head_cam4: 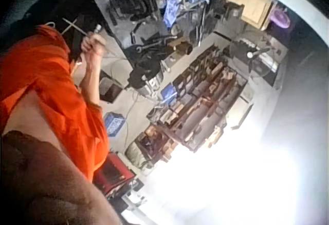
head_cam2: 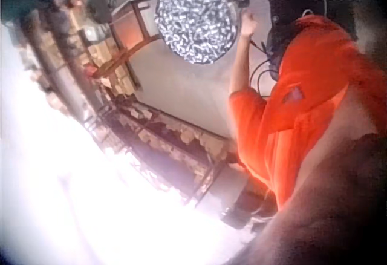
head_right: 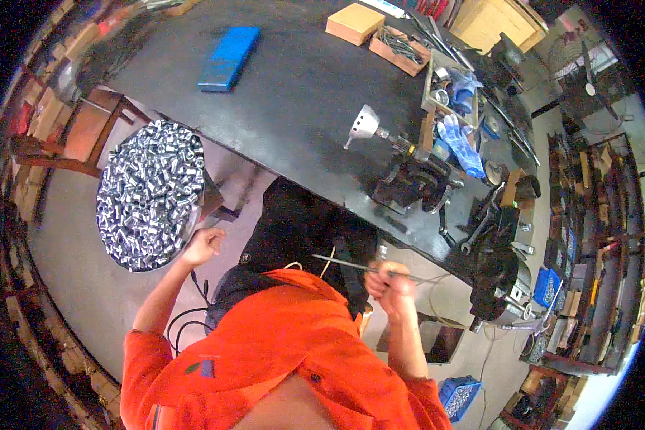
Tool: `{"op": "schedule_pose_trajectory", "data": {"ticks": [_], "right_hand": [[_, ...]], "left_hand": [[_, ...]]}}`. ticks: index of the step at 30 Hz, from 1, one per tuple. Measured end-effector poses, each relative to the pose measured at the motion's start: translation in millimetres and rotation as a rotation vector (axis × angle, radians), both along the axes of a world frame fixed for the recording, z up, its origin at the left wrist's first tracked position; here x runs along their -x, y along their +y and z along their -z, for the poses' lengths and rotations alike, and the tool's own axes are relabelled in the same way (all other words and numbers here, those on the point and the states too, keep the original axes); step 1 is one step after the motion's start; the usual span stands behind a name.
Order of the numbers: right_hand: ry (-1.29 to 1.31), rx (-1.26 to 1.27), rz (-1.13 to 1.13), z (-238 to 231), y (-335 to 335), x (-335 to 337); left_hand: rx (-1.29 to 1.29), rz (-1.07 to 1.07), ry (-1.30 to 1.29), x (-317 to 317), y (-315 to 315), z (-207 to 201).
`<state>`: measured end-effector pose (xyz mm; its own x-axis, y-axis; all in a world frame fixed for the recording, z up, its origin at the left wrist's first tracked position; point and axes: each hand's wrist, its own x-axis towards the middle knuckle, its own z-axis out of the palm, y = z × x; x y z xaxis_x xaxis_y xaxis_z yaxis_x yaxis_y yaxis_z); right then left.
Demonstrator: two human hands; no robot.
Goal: The person handles metal nuts and bolts at a workbench, measuring them with a caliper and testing their fit by hand, before walking to a floor fan to adjust it.
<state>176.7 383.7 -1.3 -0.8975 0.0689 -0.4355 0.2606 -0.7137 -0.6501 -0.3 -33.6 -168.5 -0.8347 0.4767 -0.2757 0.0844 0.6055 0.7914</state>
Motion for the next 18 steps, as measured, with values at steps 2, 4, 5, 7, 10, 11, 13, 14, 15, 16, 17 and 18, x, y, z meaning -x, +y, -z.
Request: {"op": "schedule_pose_trajectory", "data": {"ticks": [2,4,5,7,10,11,13,14,15,16,17,18], "right_hand": [[-0.058,-0.113,0.091,5,13,-26],[-0.096,-0.202,0.208,22,29,-61],[-0.128,-0.249,0.286,32,35,-82],[-0.206,-0.414,0.430,54,38,-109],[-0.465,-0.784,0.623,95,34,-138],[-0.607,-0.895,0.631,134,46,-156],[-0.396,-0.687,0.677,201,52,-184],[-0.449,-0.681,0.687,233,54,-194],[-0.498,-0.682,0.709,251,52,-198],[-0.716,-0.792,0.749,259,41,-183],[-0.944,-0.889,0.778,261,28,-164],[-1.070,-0.854,0.610,254,24,-152]], "left_hand": [[0.066,0.027,-0.090,4,-44,53],[0.193,0.179,0.007,4,-71,76],[0.097,0.064,-0.148,1,-71,84],[-0.084,-0.190,-0.451,-14,-83,96],[-0.132,-0.185,-0.803,-41,-74,134],[-0.082,-0.149,-0.778,-52,-68,147],[-0.103,0.190,-0.849,-55,-59,182],[-0.068,0.403,-0.566,-63,-53,200],[0.018,0.408,-0.556,-61,-37,190],[0.111,0.412,-0.544,-58,-23,174],[-0.050,0.561,-0.313,-57,-29,183],[-0.211,0.687,-0.073,-57,-34,192]]}}
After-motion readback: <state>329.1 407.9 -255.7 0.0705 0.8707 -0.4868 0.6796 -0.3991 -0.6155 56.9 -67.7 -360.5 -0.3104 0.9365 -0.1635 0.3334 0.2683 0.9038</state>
